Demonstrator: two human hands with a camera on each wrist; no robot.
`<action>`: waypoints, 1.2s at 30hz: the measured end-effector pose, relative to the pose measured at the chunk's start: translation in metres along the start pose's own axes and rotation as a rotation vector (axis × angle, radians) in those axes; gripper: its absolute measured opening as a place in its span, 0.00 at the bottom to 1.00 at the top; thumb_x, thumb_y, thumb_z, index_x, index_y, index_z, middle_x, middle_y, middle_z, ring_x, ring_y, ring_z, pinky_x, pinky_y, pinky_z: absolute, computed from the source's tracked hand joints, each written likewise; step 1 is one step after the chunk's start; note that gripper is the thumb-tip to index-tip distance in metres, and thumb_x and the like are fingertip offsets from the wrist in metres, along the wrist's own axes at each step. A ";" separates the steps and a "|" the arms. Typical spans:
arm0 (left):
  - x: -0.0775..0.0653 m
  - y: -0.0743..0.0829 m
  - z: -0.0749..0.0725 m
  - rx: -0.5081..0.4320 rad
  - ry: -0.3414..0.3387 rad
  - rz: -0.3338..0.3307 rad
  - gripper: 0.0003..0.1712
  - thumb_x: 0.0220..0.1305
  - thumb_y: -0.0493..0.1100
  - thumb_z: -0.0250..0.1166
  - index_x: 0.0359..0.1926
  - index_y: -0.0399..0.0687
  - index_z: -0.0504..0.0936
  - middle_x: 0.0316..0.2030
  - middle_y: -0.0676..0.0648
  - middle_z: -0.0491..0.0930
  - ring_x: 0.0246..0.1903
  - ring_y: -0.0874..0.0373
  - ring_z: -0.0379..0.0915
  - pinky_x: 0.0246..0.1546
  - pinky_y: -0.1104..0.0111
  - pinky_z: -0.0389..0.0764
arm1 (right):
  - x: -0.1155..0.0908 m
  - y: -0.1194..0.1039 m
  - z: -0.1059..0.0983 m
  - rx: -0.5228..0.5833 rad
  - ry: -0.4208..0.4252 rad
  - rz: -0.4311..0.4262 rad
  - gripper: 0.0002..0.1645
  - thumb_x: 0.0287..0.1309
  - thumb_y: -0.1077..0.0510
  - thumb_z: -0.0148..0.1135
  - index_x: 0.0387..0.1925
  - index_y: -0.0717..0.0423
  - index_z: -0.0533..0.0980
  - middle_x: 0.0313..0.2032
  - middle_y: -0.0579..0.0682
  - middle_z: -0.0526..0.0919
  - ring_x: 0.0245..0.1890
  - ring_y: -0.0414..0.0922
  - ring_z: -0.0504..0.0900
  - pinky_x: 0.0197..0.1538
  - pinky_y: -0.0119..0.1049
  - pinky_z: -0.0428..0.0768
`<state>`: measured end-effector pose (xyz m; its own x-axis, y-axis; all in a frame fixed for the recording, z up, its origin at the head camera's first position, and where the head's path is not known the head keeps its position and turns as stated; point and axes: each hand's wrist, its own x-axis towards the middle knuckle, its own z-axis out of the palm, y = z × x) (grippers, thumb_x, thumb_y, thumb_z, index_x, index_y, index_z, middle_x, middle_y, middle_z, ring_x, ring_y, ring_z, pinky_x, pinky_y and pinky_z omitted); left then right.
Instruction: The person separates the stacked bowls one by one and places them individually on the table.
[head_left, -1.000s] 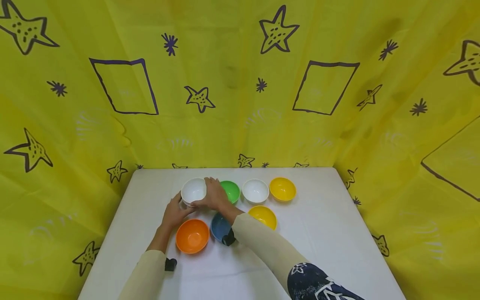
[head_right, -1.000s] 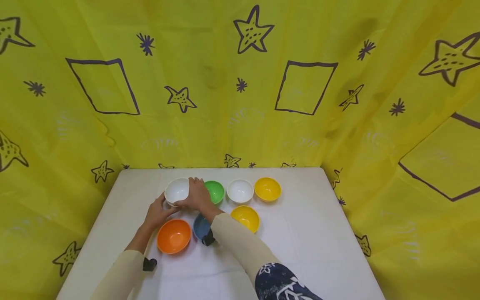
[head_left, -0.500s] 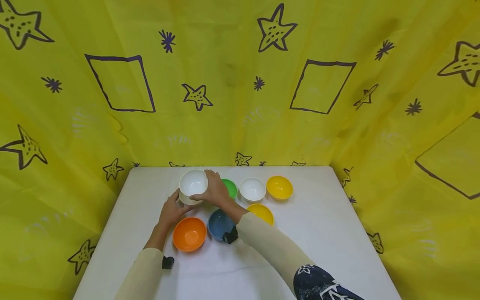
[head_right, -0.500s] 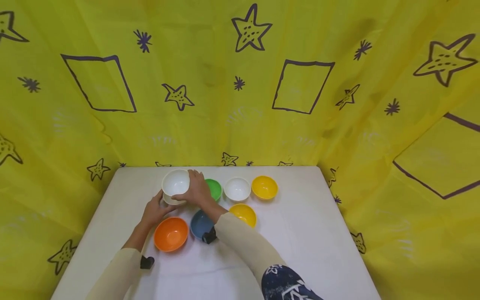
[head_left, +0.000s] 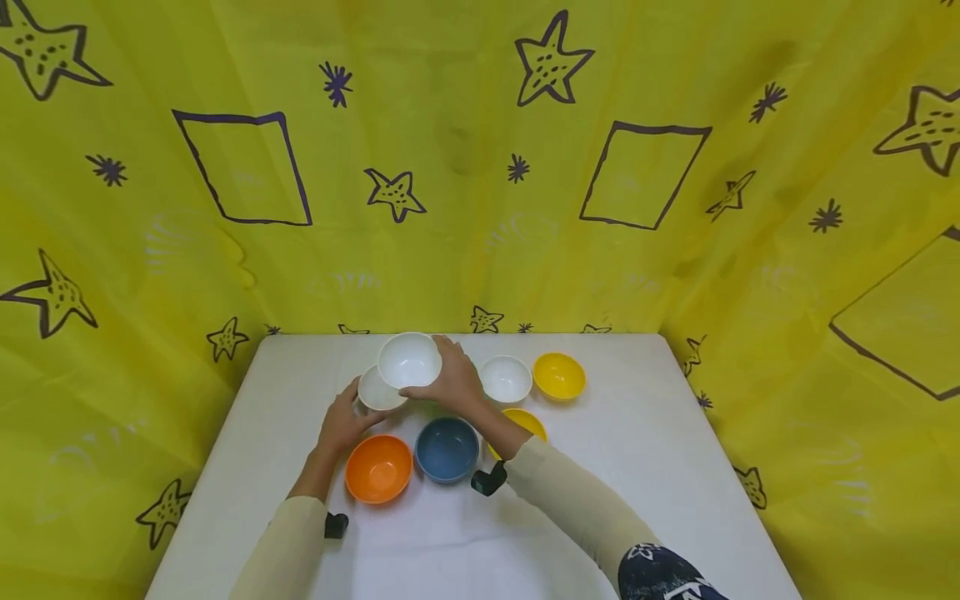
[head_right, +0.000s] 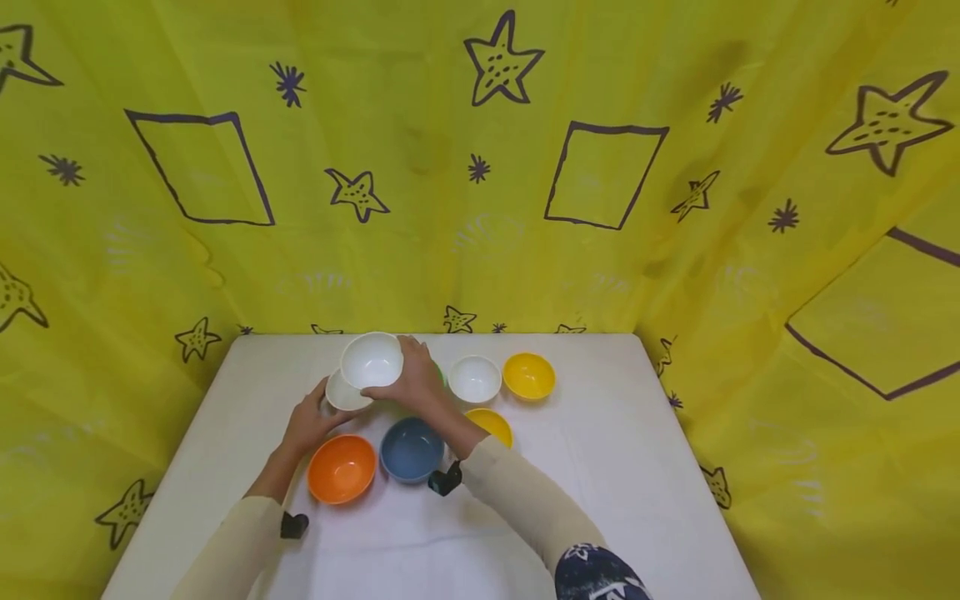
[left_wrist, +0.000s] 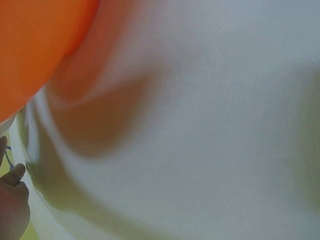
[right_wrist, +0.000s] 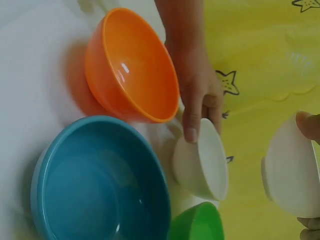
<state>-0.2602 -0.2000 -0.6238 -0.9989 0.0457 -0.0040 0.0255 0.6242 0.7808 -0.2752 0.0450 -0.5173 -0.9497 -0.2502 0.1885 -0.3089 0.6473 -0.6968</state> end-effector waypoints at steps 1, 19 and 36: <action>0.000 0.000 0.000 0.000 0.001 -0.002 0.53 0.63 0.54 0.78 0.80 0.42 0.61 0.75 0.34 0.66 0.73 0.33 0.61 0.73 0.34 0.56 | -0.002 0.000 -0.004 0.000 0.003 0.011 0.62 0.42 0.36 0.85 0.74 0.52 0.67 0.63 0.51 0.78 0.58 0.52 0.79 0.58 0.49 0.83; 0.000 0.001 -0.001 0.041 -0.028 -0.068 0.59 0.63 0.56 0.77 0.82 0.37 0.54 0.78 0.31 0.59 0.76 0.32 0.54 0.74 0.36 0.56 | -0.062 0.044 -0.071 0.067 0.166 0.136 0.60 0.40 0.41 0.89 0.72 0.51 0.69 0.62 0.53 0.80 0.57 0.56 0.79 0.57 0.55 0.83; 0.002 -0.002 0.000 0.047 -0.025 -0.052 0.58 0.62 0.56 0.77 0.81 0.37 0.55 0.77 0.31 0.61 0.75 0.31 0.55 0.73 0.34 0.53 | -0.143 0.109 -0.124 -0.011 0.378 0.380 0.61 0.42 0.48 0.89 0.73 0.61 0.66 0.64 0.66 0.77 0.59 0.65 0.78 0.59 0.63 0.80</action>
<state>-0.2625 -0.2008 -0.6250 -0.9977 0.0314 -0.0602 -0.0244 0.6624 0.7487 -0.1800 0.2405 -0.5348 -0.9466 0.2788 0.1619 0.0618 0.6497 -0.7577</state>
